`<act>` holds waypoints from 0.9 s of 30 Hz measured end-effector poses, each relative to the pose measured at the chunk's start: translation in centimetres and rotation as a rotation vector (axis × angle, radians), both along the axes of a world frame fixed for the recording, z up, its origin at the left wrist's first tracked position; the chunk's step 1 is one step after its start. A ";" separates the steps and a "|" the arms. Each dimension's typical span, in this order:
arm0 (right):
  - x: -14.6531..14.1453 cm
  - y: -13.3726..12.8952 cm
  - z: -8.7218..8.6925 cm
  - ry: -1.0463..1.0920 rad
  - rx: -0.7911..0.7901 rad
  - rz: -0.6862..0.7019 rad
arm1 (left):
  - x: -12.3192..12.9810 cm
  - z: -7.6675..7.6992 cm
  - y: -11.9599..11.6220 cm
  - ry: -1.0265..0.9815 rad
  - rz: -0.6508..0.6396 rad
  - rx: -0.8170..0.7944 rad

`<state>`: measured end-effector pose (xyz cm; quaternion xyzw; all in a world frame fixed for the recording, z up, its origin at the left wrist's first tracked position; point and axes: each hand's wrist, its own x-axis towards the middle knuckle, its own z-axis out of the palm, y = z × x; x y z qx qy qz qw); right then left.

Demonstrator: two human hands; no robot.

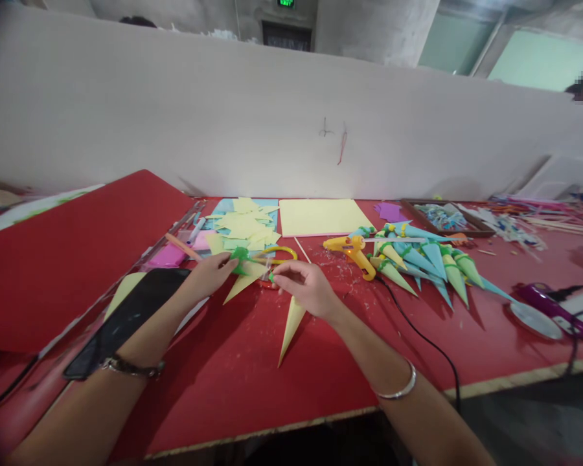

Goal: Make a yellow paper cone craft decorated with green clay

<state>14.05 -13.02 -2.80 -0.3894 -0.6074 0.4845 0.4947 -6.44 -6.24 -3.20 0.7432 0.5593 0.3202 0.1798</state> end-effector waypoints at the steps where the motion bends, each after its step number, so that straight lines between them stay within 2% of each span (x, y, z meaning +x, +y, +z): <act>1: -0.1 0.0 0.0 0.013 -0.010 -0.007 | 0.1 -0.2 -0.1 0.015 0.020 0.017; 4: -0.3 0.0 -0.2 0.032 -0.020 -0.023 | 0.7 0.1 -0.9 0.025 0.067 0.153; 5: -0.4 -0.1 -0.3 0.034 -0.015 -0.021 | 1.1 0.3 -1.3 0.017 0.036 0.206; 7: -0.7 -0.2 -0.4 0.026 0.007 -0.006 | 1.9 0.9 -2.1 -0.028 -0.136 0.209; 9: -0.8 -0.4 -0.4 0.011 0.043 0.004 | 2.7 1.4 -2.9 -0.058 -0.406 0.120; 11: -0.9 -0.4 -0.4 0.003 0.076 0.004 | 3.2 1.6 -3.4 -0.072 -0.521 0.126; 19: -0.6 -0.4 -0.2 -0.028 0.136 0.034 | 2.8 2.0 -3.5 -0.145 -0.391 0.239; 27: -0.5 -0.5 -0.1 -0.100 0.187 0.038 | 2.9 2.0 -3.4 -0.236 -0.386 0.078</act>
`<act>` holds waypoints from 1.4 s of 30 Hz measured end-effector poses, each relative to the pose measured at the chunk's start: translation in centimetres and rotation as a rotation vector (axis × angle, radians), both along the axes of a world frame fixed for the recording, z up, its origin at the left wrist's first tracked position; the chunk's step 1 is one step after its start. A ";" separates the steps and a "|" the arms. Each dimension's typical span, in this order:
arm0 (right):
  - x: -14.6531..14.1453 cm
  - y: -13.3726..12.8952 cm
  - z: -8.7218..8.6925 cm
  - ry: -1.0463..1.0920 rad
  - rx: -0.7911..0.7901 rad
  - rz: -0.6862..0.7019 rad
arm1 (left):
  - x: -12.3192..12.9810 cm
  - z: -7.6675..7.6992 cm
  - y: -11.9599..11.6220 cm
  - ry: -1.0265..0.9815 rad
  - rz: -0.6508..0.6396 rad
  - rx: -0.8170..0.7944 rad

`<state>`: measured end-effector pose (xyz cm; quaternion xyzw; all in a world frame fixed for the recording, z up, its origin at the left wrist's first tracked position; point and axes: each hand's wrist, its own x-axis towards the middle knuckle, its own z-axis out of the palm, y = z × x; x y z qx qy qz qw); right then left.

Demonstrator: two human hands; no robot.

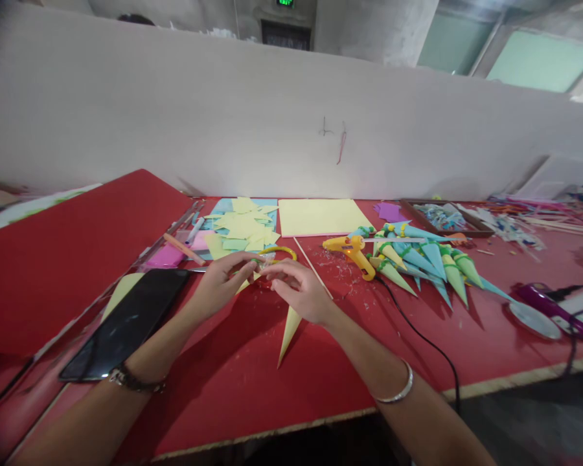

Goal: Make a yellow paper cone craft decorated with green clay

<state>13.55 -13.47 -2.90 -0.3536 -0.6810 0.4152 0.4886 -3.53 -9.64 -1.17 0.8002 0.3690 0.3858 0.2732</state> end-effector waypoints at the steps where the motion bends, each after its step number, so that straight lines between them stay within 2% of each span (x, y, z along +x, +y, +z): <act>1: 0.0 0.0 0.0 -0.013 0.011 -0.003 | 0.0 0.0 0.0 -0.012 -0.013 -0.023; 5: -0.1 0.1 -0.4 0.013 0.032 -0.070 | 0.2 0.2 -0.3 -0.072 -0.057 -0.120; 9: -0.4 0.0 -0.6 0.034 0.057 -0.169 | 0.4 -0.1 -0.3 -0.181 -0.118 -0.284; 13: -0.5 -0.1 -0.3 -0.068 0.129 -0.151 | 0.6 -0.3 -0.2 -0.266 -0.208 -0.404; 19: -0.4 -0.2 0.0 -0.126 0.235 -0.179 | 0.6 -0.2 -0.3 -0.247 -0.284 -0.430; 25: -0.4 -0.5 0.2 -0.231 0.368 -0.236 | 0.8 -0.9 -0.1 -0.258 -0.249 -0.422; 29: -0.3 -0.5 0.1 -0.266 0.446 -0.279 | 1.0 -1.0 -0.2 -0.231 -0.275 -0.465; 36: -0.3 -0.4 0.0 -0.292 0.459 -0.278 | 1.3 -0.5 -0.7 -0.257 -0.291 -0.501; 42: -0.3 -0.4 0.2 -0.308 0.460 -0.264 | 1.3 -0.8 -0.5 -0.274 -0.228 -0.514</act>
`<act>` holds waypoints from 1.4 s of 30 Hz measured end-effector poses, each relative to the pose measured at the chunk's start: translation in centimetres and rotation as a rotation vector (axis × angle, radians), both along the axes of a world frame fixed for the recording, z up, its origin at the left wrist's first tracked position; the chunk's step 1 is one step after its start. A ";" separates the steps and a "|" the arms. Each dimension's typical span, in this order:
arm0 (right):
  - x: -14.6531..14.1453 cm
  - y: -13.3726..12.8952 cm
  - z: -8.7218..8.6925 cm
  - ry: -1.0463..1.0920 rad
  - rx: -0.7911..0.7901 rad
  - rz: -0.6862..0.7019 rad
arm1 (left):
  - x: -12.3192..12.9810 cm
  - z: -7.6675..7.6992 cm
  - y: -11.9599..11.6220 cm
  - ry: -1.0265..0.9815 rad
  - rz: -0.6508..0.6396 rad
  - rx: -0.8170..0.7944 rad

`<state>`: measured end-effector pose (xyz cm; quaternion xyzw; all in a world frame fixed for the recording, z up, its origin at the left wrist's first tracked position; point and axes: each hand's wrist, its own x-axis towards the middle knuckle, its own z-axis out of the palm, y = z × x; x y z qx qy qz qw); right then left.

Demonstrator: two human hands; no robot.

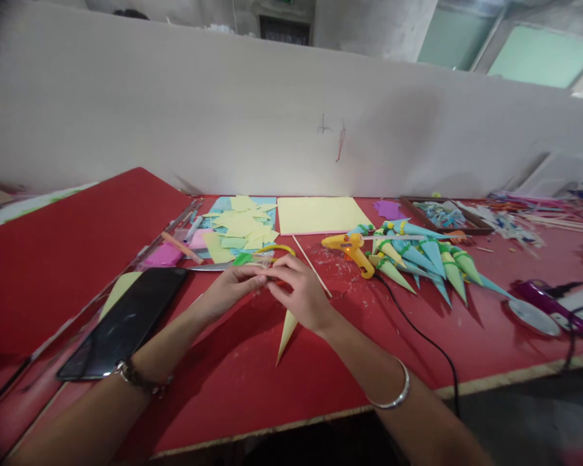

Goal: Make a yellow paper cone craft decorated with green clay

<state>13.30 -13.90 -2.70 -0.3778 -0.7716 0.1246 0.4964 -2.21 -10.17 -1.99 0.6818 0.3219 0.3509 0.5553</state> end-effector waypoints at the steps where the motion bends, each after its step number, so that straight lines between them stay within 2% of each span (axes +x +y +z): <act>1: 0.0 0.0 0.1 0.004 -0.006 -0.011 | 0.0 -0.1 0.0 0.008 0.009 0.004; 11: -0.1 0.0 0.0 0.073 -0.047 -0.017 | -0.1 -0.3 0.4 -0.032 0.032 0.028; 25: -0.2 0.0 0.1 -0.004 0.028 -0.029 | 0.0 -0.3 0.1 -0.040 0.010 -0.004; 34: 0.4 0.6 -0.5 -0.163 0.186 -0.072 | 0.0 -0.5 0.3 -0.083 0.012 -0.083; 38: 0.4 0.4 -0.3 -0.061 0.135 -0.091 | -0.1 -0.4 0.3 -0.126 0.035 -0.108; 42: 0.8 0.5 0.0 0.177 0.020 -0.209 | -0.3 -0.5 0.4 -0.191 0.107 -0.155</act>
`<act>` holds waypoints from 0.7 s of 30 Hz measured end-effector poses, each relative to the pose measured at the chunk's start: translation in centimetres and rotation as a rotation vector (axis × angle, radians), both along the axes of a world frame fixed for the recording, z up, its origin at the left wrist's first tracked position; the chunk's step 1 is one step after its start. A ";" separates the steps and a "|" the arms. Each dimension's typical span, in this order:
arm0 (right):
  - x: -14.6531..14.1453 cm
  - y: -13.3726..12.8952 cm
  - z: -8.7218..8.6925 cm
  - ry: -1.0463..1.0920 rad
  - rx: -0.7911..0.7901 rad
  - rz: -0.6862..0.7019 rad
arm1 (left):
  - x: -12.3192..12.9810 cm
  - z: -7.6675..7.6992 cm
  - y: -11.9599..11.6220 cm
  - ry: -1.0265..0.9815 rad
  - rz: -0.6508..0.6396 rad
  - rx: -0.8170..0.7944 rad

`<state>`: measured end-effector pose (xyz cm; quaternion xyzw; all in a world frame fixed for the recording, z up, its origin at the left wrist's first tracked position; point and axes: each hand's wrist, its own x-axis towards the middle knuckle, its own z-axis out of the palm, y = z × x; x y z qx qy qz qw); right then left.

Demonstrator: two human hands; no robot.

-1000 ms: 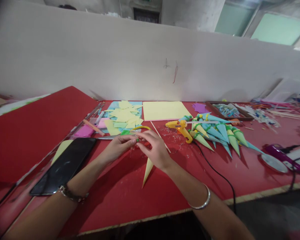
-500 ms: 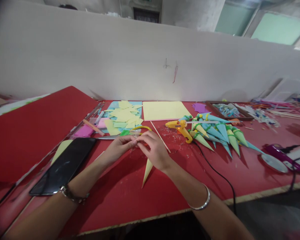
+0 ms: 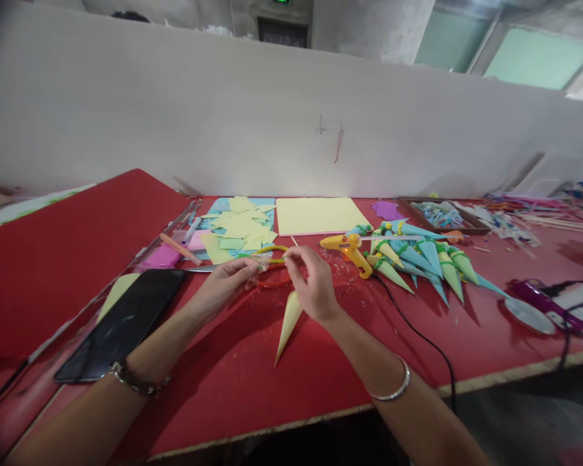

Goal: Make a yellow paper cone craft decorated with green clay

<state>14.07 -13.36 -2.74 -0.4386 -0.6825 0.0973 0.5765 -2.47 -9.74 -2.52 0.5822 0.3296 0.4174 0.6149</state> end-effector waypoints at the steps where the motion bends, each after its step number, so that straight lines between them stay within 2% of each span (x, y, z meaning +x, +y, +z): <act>1: 0.1 0.1 0.1 0.037 -0.017 -0.011 | 0.0 0.0 0.0 -0.011 0.010 -0.014; 7: -0.4 -0.1 0.2 0.076 -0.094 0.096 | 0.5 0.4 -0.6 -0.062 -0.009 -0.139; 11: -0.7 -0.4 0.1 0.166 -0.180 0.112 | 0.6 0.2 -0.7 -0.104 0.005 -0.249; 21: -0.6 -0.3 0.0 0.256 -0.288 0.234 | 0.4 -0.3 -0.3 -0.085 -0.015 -0.256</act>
